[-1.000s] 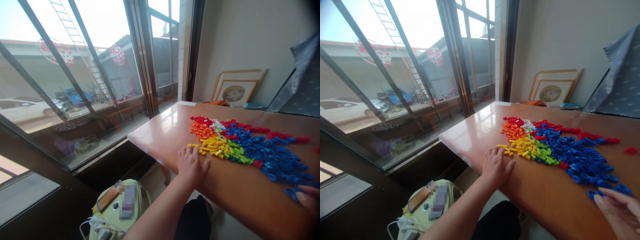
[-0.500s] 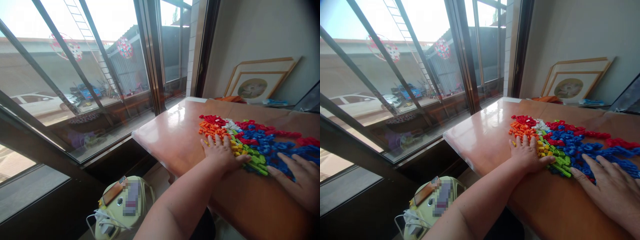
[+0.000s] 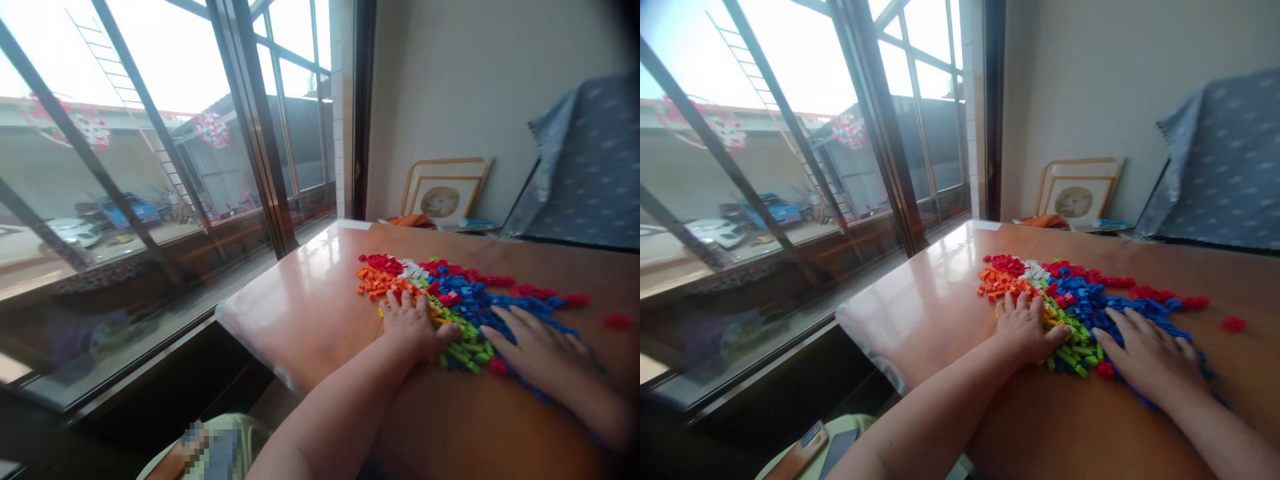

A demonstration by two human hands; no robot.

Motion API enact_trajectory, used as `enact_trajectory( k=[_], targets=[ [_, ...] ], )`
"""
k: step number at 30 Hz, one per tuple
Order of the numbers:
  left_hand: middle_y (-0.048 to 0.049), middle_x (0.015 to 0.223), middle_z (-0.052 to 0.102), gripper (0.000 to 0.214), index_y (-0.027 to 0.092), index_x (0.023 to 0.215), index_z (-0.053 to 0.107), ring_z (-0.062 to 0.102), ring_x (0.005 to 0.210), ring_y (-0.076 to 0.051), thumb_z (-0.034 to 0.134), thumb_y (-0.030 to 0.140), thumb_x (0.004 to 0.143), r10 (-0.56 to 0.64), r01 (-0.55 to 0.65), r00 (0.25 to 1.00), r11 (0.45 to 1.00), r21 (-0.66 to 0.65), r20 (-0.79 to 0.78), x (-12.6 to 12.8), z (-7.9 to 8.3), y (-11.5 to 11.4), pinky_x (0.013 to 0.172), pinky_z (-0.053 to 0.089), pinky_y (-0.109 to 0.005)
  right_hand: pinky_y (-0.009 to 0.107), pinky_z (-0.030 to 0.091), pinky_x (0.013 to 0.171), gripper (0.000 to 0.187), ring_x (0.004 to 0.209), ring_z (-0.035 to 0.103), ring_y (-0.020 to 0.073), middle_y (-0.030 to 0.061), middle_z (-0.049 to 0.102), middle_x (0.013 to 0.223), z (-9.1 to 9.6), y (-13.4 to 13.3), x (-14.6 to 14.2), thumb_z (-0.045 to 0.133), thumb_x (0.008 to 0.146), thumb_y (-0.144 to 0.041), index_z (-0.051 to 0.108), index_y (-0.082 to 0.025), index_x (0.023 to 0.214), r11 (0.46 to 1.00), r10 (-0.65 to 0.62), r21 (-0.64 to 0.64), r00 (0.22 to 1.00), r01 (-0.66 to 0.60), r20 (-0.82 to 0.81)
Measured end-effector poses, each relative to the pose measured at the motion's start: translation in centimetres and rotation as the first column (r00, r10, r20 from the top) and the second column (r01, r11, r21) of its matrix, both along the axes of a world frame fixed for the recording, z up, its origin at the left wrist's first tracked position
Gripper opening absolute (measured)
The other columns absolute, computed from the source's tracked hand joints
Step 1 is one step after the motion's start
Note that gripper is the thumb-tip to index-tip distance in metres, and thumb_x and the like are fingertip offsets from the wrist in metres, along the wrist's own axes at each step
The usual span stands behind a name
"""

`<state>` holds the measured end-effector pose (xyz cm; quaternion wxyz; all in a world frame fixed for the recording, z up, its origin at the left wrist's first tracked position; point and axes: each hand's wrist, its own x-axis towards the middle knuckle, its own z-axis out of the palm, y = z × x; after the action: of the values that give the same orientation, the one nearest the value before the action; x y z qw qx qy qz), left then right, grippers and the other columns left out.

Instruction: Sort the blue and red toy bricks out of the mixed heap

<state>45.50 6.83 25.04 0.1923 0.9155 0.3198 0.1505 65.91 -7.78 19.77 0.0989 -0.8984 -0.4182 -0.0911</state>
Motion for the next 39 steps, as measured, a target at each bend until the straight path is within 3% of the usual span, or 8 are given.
enact_trajectory(
  k=[4,10,14,21,26,32,36,39],
  targets=[
    [-0.0173,0.152,0.046,0.085,0.027,0.143,0.050,0.028,0.145,-0.049,0.050,0.081,0.077,0.003,-0.010,0.996,0.996,0.084,0.092,1.7,-0.7,0.2,0.110,0.024,-0.074,0.058,0.025,0.112,0.069,0.138,0.042,0.0359,0.0084,0.044,0.155,0.7,1.7,1.2,0.032,0.092,-0.066,0.046,-0.031,0.150,0.998,-0.055,-0.023,0.998,0.055,0.006],
    [-0.0156,0.142,0.056,0.068,0.030,0.134,0.058,0.044,0.134,-0.048,0.057,0.072,0.080,-0.185,0.153,0.973,0.965,0.213,0.140,3.6,-0.9,-0.2,0.100,0.038,-0.073,0.059,0.030,0.112,0.058,0.136,0.045,0.0345,0.0034,0.051,0.150,1.5,4.1,3.3,0.037,0.092,-0.060,0.055,-0.033,0.140,0.996,-0.081,0.019,0.997,0.082,-0.018],
    [-0.0122,0.131,0.064,0.053,0.034,0.125,0.063,0.056,0.122,-0.043,0.061,0.065,0.081,-0.300,0.243,0.937,0.928,0.284,0.180,3.8,-0.5,-0.2,0.094,0.047,-0.065,0.054,0.037,0.108,0.054,0.132,0.050,0.0333,0.0039,0.054,0.147,2.6,6.3,4.6,0.038,0.093,-0.061,0.060,-0.033,0.134,0.997,-0.067,0.038,0.992,0.071,-0.110],
    [-0.0056,0.134,0.063,0.053,0.040,0.134,0.056,0.058,0.119,-0.035,0.063,0.059,0.085,-0.499,0.437,0.853,0.842,0.317,0.151,2.9,0.2,0.4,0.094,0.052,-0.052,0.044,0.038,0.106,0.049,0.122,0.058,0.0315,0.0072,0.061,0.138,5.4,10.4,4.2,0.048,0.090,-0.056,0.066,-0.028,0.127,0.990,0.139,0.037,0.967,-0.134,-0.216],
    [-0.0031,0.139,0.061,0.057,0.038,0.137,0.054,0.053,0.127,-0.034,0.058,0.065,0.086,-0.559,0.527,0.817,0.824,0.209,0.143,3.3,-1.5,1.3,0.102,0.046,-0.053,0.042,0.040,0.099,0.047,0.115,0.060,0.0310,0.0067,0.068,0.123,6.9,12.5,1.6,0.057,0.085,-0.053,0.066,-0.032,0.126,0.953,0.300,0.041,0.913,-0.301,-0.275],
    [-0.0018,0.135,0.063,0.052,0.036,0.134,0.057,0.055,0.122,-0.029,0.062,0.060,0.087,-0.579,0.569,0.809,0.815,0.111,0.105,3.9,-3.0,1.7,0.103,0.044,-0.045,0.041,0.037,0.098,0.037,0.109,0.060,0.0276,0.0025,0.070,0.113,7.5,12.1,-0.7,0.060,0.083,-0.047,0.070,-0.034,0.117,0.915,0.400,0.074,0.864,-0.397,-0.305],
    [0.0005,0.133,0.065,0.050,0.038,0.131,0.059,0.055,0.122,-0.029,0.069,0.050,0.084,-0.584,0.569,0.802,0.811,0.138,0.123,4.4,-3.5,1.9,0.101,0.046,-0.043,0.041,0.035,0.098,0.022,0.105,0.061,0.0255,0.0003,0.072,0.105,8.0,10.4,-1.1,0.057,0.086,-0.043,0.074,-0.031,0.095,0.924,0.378,0.074,0.862,-0.376,-0.339],
    [0.0009,0.125,0.070,0.040,0.039,0.123,0.065,0.059,0.119,-0.029,0.070,0.047,0.083,-0.595,0.572,0.794,0.801,0.177,0.127,5.3,-4.8,2.5,0.099,0.048,-0.040,0.042,0.035,0.099,0.022,0.104,0.061,0.0244,0.0003,0.073,0.102,7.9,8.6,-1.1,0.053,0.087,-0.038,0.074,-0.030,0.091,0.945,0.327,0.092,0.891,-0.314,-0.316]
  ],
)
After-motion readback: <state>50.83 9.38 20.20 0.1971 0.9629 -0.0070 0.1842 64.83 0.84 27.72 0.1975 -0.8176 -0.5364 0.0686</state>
